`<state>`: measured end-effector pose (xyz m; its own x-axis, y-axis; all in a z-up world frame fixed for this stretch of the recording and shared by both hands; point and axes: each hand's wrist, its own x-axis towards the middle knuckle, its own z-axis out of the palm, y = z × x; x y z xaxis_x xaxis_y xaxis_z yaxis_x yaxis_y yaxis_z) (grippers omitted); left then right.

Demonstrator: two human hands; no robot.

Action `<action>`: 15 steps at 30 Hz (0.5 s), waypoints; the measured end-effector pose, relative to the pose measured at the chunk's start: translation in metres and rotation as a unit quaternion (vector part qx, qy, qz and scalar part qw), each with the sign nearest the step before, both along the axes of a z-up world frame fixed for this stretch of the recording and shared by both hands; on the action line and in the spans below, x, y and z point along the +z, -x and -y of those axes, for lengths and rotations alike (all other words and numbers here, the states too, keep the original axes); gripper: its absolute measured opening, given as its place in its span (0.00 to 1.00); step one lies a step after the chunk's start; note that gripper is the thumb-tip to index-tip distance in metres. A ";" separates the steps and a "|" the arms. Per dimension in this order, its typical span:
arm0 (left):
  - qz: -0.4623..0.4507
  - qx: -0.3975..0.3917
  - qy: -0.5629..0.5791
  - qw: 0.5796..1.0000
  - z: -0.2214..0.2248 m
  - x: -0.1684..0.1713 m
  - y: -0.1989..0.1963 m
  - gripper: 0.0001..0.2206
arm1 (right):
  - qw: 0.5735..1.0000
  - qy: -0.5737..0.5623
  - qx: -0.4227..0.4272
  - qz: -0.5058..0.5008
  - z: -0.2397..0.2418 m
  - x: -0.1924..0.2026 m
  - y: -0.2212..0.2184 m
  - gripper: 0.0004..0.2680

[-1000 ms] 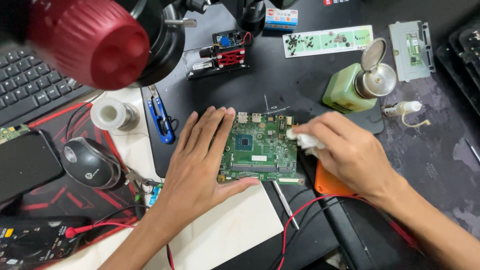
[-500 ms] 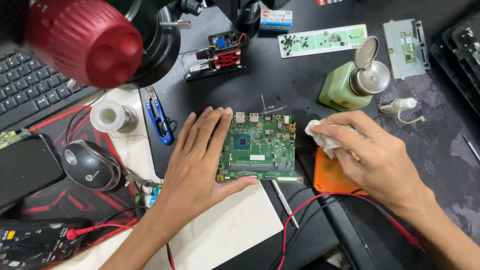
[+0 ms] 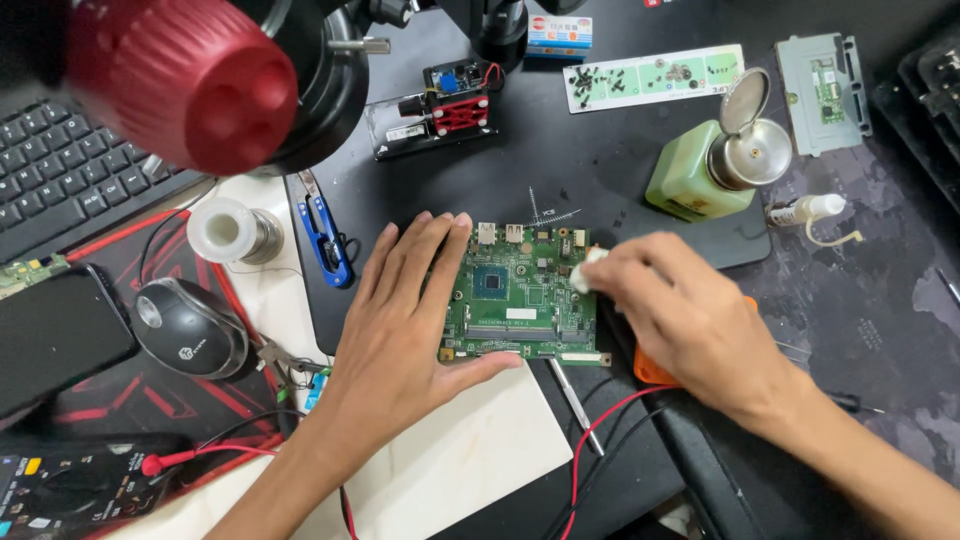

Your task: The person uses a hot air gun on a laptop motherboard while holding a tool near the board, then wipes the board with a tissue and attaches a cooling fan assembly to it. They then lift the motherboard, place it into a red laptop bottom chassis, and connect a cable to the board.

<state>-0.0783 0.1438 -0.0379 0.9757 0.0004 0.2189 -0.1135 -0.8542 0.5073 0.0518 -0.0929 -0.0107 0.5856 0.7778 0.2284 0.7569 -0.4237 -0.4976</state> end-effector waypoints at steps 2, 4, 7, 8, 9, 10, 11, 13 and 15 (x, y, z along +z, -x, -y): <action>-0.003 0.002 0.016 1.000 0.001 0.000 0.000 0.50 | 0.999 0.022 0.034 0.024 0.001 0.002 0.001 0.10; -0.003 0.000 0.014 1.000 0.001 0.001 0.000 0.50 | 0.999 0.028 0.031 0.027 0.001 -0.002 -0.009 0.10; -0.003 -0.004 0.011 1.000 0.002 0.002 -0.001 0.49 | 0.998 0.027 0.031 0.037 0.002 -0.002 -0.009 0.11; -0.003 0.000 0.010 1.000 0.001 0.003 0.000 0.49 | 0.998 0.021 0.039 0.041 0.001 -0.001 -0.008 0.11; -0.003 0.002 0.009 1.000 0.000 0.002 0.000 0.49 | 0.998 0.019 0.041 0.042 0.000 -0.002 -0.007 0.11; -0.003 0.001 0.009 1.000 0.001 0.001 -0.001 0.50 | 0.997 0.020 0.056 0.040 0.001 -0.002 -0.006 0.13; -0.003 0.000 0.009 1.000 0.002 0.000 -0.001 0.50 | 0.997 0.021 0.070 0.037 0.002 -0.003 -0.005 0.14; -0.002 0.003 0.009 1.000 0.003 -0.002 -0.002 0.50 | 0.997 0.017 0.065 0.037 0.002 -0.006 -0.009 0.14; -0.005 0.006 0.008 1.000 0.005 -0.003 -0.001 0.50 | 0.998 0.013 0.060 0.032 0.003 -0.006 -0.006 0.14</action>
